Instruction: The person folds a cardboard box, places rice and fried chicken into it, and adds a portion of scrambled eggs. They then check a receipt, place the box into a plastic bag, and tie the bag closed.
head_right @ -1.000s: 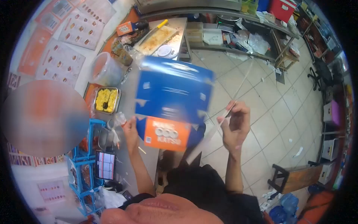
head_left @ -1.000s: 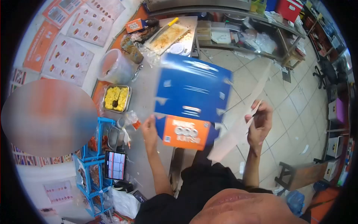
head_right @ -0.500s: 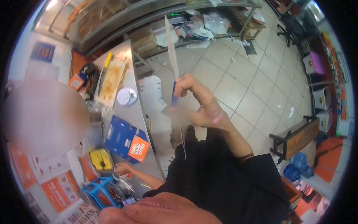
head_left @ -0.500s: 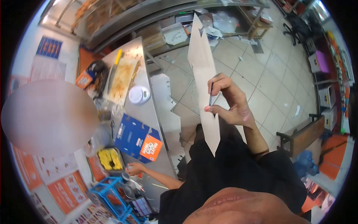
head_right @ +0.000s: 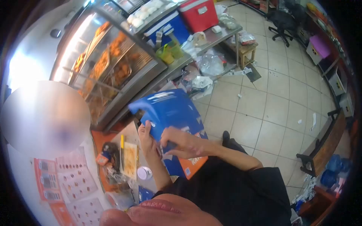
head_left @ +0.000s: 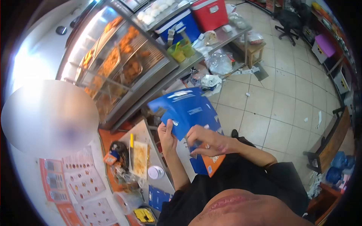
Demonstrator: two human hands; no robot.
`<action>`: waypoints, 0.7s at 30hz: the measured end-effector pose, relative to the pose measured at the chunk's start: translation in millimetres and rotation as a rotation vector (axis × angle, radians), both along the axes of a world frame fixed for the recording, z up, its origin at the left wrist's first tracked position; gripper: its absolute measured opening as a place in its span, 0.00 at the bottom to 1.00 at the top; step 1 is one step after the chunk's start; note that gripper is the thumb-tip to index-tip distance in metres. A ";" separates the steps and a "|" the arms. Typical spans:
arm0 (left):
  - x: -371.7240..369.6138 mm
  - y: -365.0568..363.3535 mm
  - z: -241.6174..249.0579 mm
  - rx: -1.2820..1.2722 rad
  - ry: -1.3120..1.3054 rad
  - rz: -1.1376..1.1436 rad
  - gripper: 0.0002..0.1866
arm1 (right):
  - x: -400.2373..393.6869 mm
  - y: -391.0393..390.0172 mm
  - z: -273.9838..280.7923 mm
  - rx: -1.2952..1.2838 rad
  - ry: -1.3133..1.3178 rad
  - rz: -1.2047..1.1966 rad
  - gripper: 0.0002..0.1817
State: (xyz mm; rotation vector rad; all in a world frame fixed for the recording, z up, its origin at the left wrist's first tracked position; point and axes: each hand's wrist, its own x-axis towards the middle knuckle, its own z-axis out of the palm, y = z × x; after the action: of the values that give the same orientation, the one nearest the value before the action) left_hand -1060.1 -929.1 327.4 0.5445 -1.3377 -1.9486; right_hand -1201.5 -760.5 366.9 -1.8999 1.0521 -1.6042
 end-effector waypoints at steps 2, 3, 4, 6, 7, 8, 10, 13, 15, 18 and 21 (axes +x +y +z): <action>-45.1 3.1 -2.2 0.007 0.146 -0.011 0.13 | -29.6 0.9 2.0 -0.141 -0.360 -0.231 0.23; -70.2 9.8 -0.8 0.018 0.298 -0.005 0.13 | -45.9 -2.8 1.5 -0.147 -0.364 -0.245 0.23; -95.1 18.7 4.3 -0.002 0.326 -0.021 0.13 | -61.8 -6.4 2.4 -0.193 -0.409 -0.403 0.25; -138.1 33.4 9.5 -0.087 0.260 -0.016 0.13 | -92.7 -12.2 -4.6 -0.191 -0.498 -0.591 0.29; -154.2 34.1 9.3 -0.169 0.194 0.003 0.13 | -108.8 -14.0 -7.0 -0.193 -0.501 -0.608 0.29; -167.8 26.6 10.3 -0.209 0.094 -0.022 0.12 | -125.3 -15.6 -9.3 -0.141 -0.392 -0.655 0.28; -198.5 16.1 14.6 -0.140 0.110 -0.030 0.12 | -159.5 -21.0 -10.2 -0.072 -0.286 -0.706 0.27; -228.5 -13.7 21.3 -0.081 0.081 0.000 0.11 | -200.5 -37.5 -7.1 -0.035 0.050 -0.602 0.23; -249.1 -31.1 18.5 -0.165 -0.135 -0.087 0.11 | -223.2 -56.8 -8.9 -0.018 0.138 -0.716 0.23; -302.8 -49.1 5.1 -0.082 -0.025 -0.104 0.12 | -268.5 -103.8 -41.0 -0.111 0.272 -0.908 0.22; -337.7 -86.3 -18.1 -0.002 0.028 -0.096 0.12 | -304.6 -145.4 -54.2 0.025 0.033 -0.940 0.21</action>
State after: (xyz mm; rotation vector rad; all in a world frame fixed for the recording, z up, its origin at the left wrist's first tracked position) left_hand -1397.8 -1015.4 309.4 0.4575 -1.3703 -2.0241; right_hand -1506.0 -905.9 312.7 -1.4636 2.1647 -1.9692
